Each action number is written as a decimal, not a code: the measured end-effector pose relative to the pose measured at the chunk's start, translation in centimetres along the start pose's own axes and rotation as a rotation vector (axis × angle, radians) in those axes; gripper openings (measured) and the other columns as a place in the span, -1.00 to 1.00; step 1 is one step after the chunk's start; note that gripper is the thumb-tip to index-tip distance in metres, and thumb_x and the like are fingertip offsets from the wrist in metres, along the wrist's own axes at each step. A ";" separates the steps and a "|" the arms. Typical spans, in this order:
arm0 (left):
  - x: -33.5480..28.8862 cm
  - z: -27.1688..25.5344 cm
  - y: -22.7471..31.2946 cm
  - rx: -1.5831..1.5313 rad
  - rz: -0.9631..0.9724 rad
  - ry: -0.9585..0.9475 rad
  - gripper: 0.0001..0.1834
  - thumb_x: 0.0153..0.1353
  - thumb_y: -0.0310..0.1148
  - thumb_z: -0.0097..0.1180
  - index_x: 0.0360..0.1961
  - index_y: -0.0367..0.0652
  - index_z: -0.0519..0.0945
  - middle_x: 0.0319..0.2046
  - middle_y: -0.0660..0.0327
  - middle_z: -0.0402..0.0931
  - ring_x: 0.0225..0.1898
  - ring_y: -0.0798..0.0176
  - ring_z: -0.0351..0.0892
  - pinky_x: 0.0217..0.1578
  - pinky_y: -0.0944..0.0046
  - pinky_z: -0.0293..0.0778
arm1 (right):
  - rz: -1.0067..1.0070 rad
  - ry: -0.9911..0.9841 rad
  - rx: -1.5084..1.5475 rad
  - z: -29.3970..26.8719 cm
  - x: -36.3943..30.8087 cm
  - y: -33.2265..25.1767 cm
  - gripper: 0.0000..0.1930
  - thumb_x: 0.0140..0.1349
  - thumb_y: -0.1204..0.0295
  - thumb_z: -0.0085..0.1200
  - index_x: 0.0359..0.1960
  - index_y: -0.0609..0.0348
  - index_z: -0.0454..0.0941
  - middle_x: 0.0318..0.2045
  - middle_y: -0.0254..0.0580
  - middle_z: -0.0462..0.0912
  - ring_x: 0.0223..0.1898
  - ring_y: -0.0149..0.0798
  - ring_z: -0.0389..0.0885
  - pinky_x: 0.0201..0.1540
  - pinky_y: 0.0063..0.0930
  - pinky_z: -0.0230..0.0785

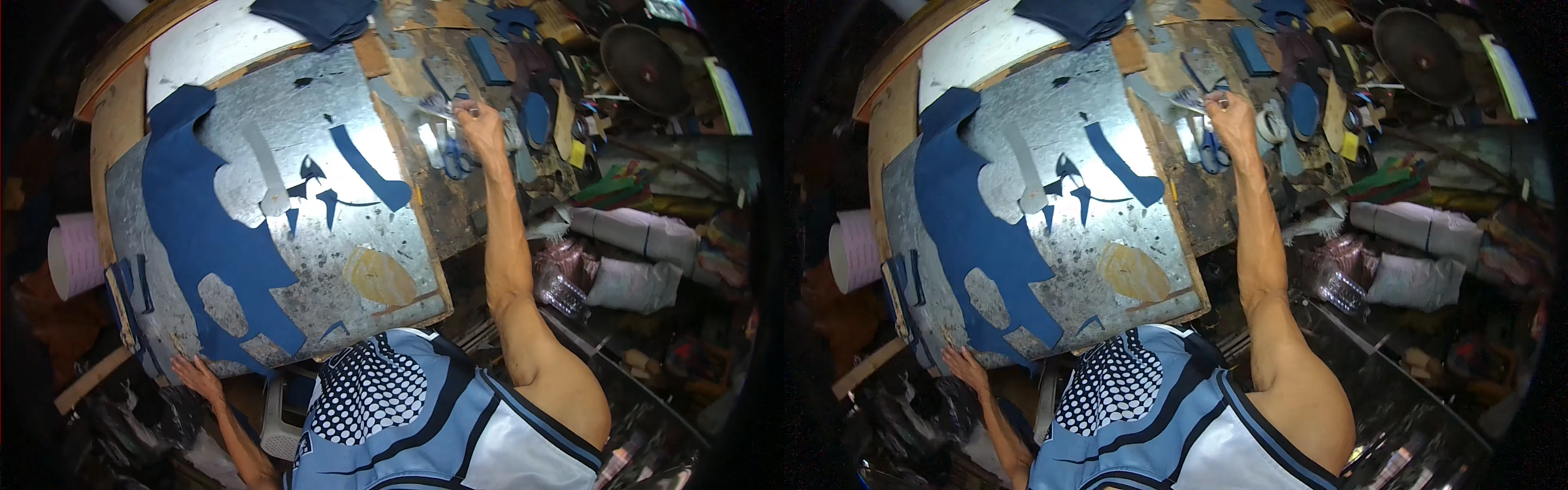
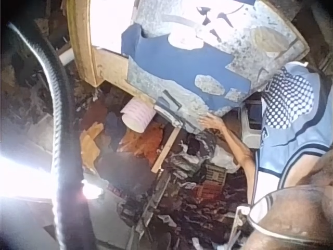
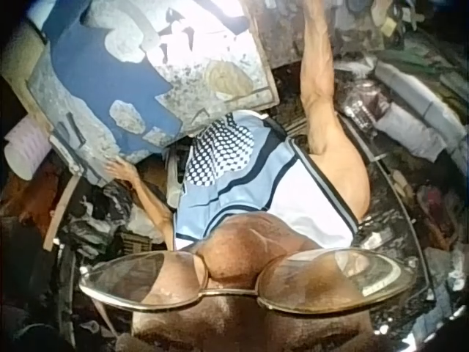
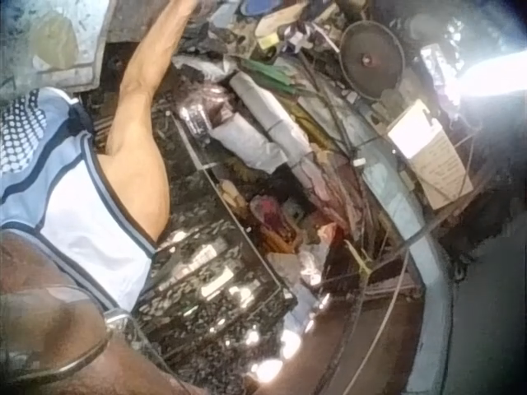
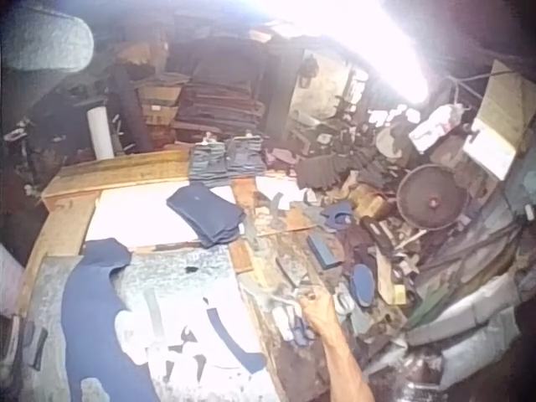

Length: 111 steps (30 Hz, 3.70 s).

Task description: Cutting out shoe component shapes from a sheet of blue material using a hand-held cutter and template.

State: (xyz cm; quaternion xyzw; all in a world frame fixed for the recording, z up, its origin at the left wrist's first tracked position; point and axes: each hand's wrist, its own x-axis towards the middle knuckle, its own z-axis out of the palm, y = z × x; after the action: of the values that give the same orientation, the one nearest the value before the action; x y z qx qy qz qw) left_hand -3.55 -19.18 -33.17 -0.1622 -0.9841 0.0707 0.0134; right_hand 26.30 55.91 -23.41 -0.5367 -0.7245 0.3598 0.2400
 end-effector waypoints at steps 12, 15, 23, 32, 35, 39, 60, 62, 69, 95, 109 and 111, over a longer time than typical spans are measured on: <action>-0.7 -2.5 5.4 -0.236 -0.076 0.024 -0.30 0.37 0.03 -0.07 0.38 -0.18 0.22 0.45 -0.12 -0.02 0.48 -0.22 -0.16 0.39 -0.21 -0.19 | 0.076 -0.229 -0.321 4.5 11.8 4.3 -0.19 0.04 -0.37 0.12 -0.44 0.37 0.70 -0.60 -0.06 0.62 -0.62 -0.30 0.48 -0.53 -0.39 0.25; -1.1 -3.0 4.6 -0.231 -0.087 0.061 -0.30 0.36 0.03 -0.06 0.38 -0.17 0.23 0.45 -0.09 -0.02 0.48 -0.20 -0.16 0.40 -0.21 -0.22 | 0.126 -0.255 -0.225 8.2 12.7 2.7 -0.14 0.03 -0.40 0.10 -0.53 0.43 0.63 -0.63 -0.04 0.60 -0.66 -0.28 0.47 -0.60 -0.31 0.23; -0.7 -2.5 4.3 -0.294 -0.085 0.107 -0.31 0.34 0.05 -0.02 0.36 -0.13 0.28 0.45 -0.07 0.00 0.48 -0.20 -0.14 0.40 -0.20 -0.22 | 0.088 -0.238 0.342 7.6 -0.3 -1.6 -0.43 0.26 -0.08 0.13 -0.20 0.33 0.63 -0.61 -0.30 0.49 -0.71 -0.48 0.34 -0.65 -0.52 0.18; 0.2 -4.5 6.0 -0.273 -0.090 0.269 -0.48 0.30 -0.11 0.12 0.18 -0.18 0.48 0.33 -0.12 0.22 0.41 -0.18 0.07 0.36 -0.15 -0.02 | 0.702 -0.983 0.630 9.1 -30.5 -6.6 -0.68 0.38 0.15 0.06 -0.18 0.20 0.51 -0.59 -0.34 0.48 -0.75 -0.48 0.36 -0.73 -0.55 0.30; 0.1 -12.5 9.7 -0.951 0.076 0.187 -0.67 0.32 -0.24 0.08 -0.02 -0.24 0.60 0.08 -0.06 0.52 0.18 -0.05 0.44 0.24 -0.12 0.24 | 0.697 -0.992 0.656 9.7 -32.6 -6.2 -0.70 0.41 0.17 0.01 -0.19 0.19 0.48 -0.62 -0.32 0.47 -0.77 -0.46 0.35 -0.73 -0.53 0.31; -3.0 -25.6 17.8 -1.933 0.764 -0.146 -0.86 0.22 -0.38 0.19 -0.30 -0.21 0.69 -0.29 0.11 0.69 -0.15 0.10 0.66 0.06 -0.02 0.45 | 0.690 -0.941 0.639 11.1 -33.0 -5.1 -0.73 0.39 0.19 0.06 -0.20 0.16 0.47 -0.64 -0.33 0.45 -0.78 -0.45 0.35 -0.74 -0.54 0.28; -7.4 -38.0 16.0 -2.623 2.028 -2.048 -0.71 0.36 -0.39 0.11 -0.02 -0.42 0.52 -0.24 0.15 0.60 -0.21 0.38 0.54 -0.21 0.34 0.45 | 0.386 -0.562 0.315 11.1 -35.6 -5.3 -0.67 0.34 0.10 0.06 -0.25 0.15 0.49 -0.74 -0.41 0.35 -0.83 -0.47 0.25 -0.82 -0.56 0.11; -8.2 -38.1 15.0 -2.537 2.017 -2.266 -0.71 0.37 -0.38 0.10 -0.03 -0.42 0.53 -0.24 0.15 0.60 -0.22 0.39 0.53 -0.21 0.34 0.45 | 0.323 -0.581 0.247 10.9 -34.8 -4.3 -0.67 0.33 0.10 0.07 -0.27 0.13 0.48 -0.73 -0.40 0.34 -0.82 -0.47 0.25 -0.81 -0.55 0.11; -11.3 -39.4 17.4 -2.118 1.991 -2.817 -0.69 0.39 -0.33 0.07 -0.06 -0.43 0.55 -0.24 0.16 0.60 -0.22 0.41 0.52 -0.20 0.35 0.44 | 0.424 -0.601 0.361 12.2 -35.0 -5.1 -0.67 0.36 0.16 0.06 -0.20 0.23 0.50 -0.69 -0.37 0.39 -0.79 -0.47 0.29 -0.76 -0.55 0.22; -9.7 -37.4 30.1 -1.852 2.139 -1.745 -0.63 0.46 -0.34 -0.16 -0.09 -0.40 0.63 -0.11 -0.13 0.58 -0.12 -0.13 0.60 -0.02 -0.04 0.43 | 0.411 -0.642 0.473 11.4 -35.2 -4.5 -0.65 0.33 0.16 0.10 -0.36 0.28 0.48 -0.63 -0.18 0.50 -0.79 -0.39 0.40 -0.78 -0.43 0.25; -6.6 -14.3 31.8 -0.660 1.052 -0.213 -0.55 0.21 -0.41 0.17 0.13 -0.27 0.48 0.28 -0.15 0.28 0.36 -0.28 0.15 0.31 -0.12 0.14 | 0.659 -0.586 1.051 4.6 -31.0 -2.7 -0.75 0.35 0.23 0.08 -0.20 0.19 0.48 -0.59 -0.40 0.43 -0.75 -0.53 0.38 -0.74 -0.54 0.32; -8.1 -11.9 31.2 -0.572 1.005 -0.291 -0.46 0.22 -0.22 0.17 0.17 -0.25 0.45 0.36 -0.27 0.09 0.40 -0.41 -0.03 0.33 -0.29 -0.02 | 0.623 -0.585 1.001 3.1 -28.6 -1.2 -0.75 0.34 0.25 0.10 -0.20 0.21 0.50 -0.59 -0.39 0.45 -0.76 -0.53 0.37 -0.74 -0.56 0.29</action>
State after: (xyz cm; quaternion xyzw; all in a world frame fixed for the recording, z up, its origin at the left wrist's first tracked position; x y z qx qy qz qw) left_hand 14.58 9.12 -25.90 -0.5937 -0.7586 -0.1780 -0.2010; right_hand 32.15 27.70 -23.34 -0.4247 -0.3157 0.8371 0.1386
